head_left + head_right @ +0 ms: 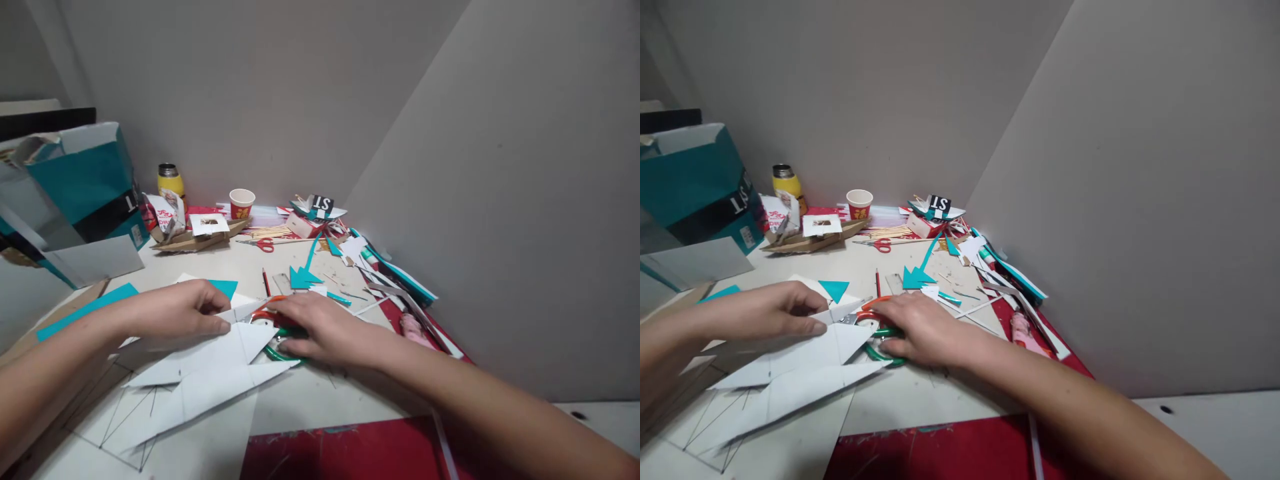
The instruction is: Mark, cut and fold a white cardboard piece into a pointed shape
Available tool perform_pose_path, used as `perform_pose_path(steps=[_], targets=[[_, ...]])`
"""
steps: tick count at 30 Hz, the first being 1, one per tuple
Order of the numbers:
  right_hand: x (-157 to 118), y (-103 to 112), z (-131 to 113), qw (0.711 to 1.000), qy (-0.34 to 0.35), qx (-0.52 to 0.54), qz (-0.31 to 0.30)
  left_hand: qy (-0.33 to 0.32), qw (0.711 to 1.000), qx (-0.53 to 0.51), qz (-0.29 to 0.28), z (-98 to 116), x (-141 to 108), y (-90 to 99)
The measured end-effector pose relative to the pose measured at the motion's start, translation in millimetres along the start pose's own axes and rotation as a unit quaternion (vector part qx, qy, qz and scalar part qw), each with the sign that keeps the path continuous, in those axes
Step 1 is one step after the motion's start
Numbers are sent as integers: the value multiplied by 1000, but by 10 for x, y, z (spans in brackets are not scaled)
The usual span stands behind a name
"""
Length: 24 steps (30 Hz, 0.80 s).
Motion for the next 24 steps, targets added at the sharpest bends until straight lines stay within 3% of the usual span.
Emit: perform_pose_path(steps=[5,9,12,14,16,18,20,24], targets=[[-63,-129,7,998,31,-48,-41,0,999,32,-7,-84,-39,-116],[-213,55,339,998,5,-24,-59,-6,999,46,4,-88,-71,-177],[-358,211,532,993,-63,-88,-52,-11,997,62,41,-84,-29,-172],[-396,334,386,986,-60,-155,12,-14,995,72,75,-76,36,-164],[-372,346,-26,987,39,-130,82,-16,991,79,103,-66,117,-173],[-312,149,-467,985,156,-53,54,-23,988,84,125,-54,184,-192],[-236,-104,-746,976,212,-56,2,-33,984,91,147,-42,207,-205],[-98,-475,-813,966,216,-125,-67,-59,965,118,227,4,25,-174]])
Point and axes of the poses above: each hand's wrist, its own x-axis towards the middle knuckle, its own y-axis out of the back of the hand, z = x × y, the point moved 8 cm from there along x, towards the middle knuckle, and after that the axes turned 7 degrees about y, right-handed, at the moved point
